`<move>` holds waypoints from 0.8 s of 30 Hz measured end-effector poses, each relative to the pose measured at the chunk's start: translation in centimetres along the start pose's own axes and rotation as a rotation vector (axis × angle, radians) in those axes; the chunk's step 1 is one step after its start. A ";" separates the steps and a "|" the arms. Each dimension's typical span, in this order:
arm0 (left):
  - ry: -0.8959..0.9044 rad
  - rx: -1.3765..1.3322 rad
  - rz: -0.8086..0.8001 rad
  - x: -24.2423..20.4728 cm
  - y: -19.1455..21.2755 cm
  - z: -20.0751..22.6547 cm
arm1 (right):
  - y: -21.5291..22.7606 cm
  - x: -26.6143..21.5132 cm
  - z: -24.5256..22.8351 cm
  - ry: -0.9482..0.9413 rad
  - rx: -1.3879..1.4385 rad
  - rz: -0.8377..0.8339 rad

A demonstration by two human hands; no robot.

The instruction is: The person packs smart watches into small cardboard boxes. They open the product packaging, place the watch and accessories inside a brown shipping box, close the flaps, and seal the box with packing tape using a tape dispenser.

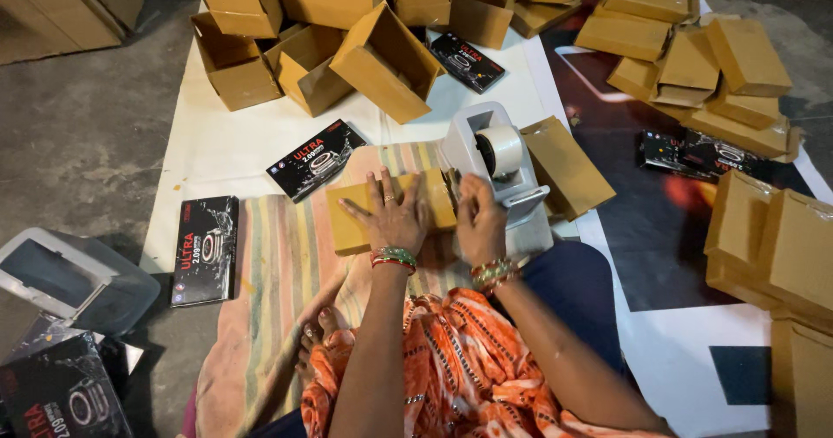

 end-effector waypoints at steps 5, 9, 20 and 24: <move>-0.066 -0.001 -0.011 -0.1 0.8 0.4 | -0.2 -2.3 -0.6 -0.130 0.045 -0.065; -0.092 0.004 0.007 -0.3 0.7 0.8 | 0.3 -2.0 -1.8 0.111 0.146 -0.074; -0.158 -0.103 0.009 0.3 0.2 1.2 | -0.8 -2.2 -4.1 0.255 -0.324 -0.268; -0.134 -0.186 0.010 0.3 -0.1 1.0 | -0.8 -1.9 -5.1 0.266 -0.432 -0.337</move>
Point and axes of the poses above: each hand's wrist, its own x-axis towards the middle knuckle, its own y-axis out of the back of the hand, z = x × y, the point moved 4 cm from there along x, towards the middle knuckle, and after that the axes turned 2 degrees about -z, right-handed, at the moved point
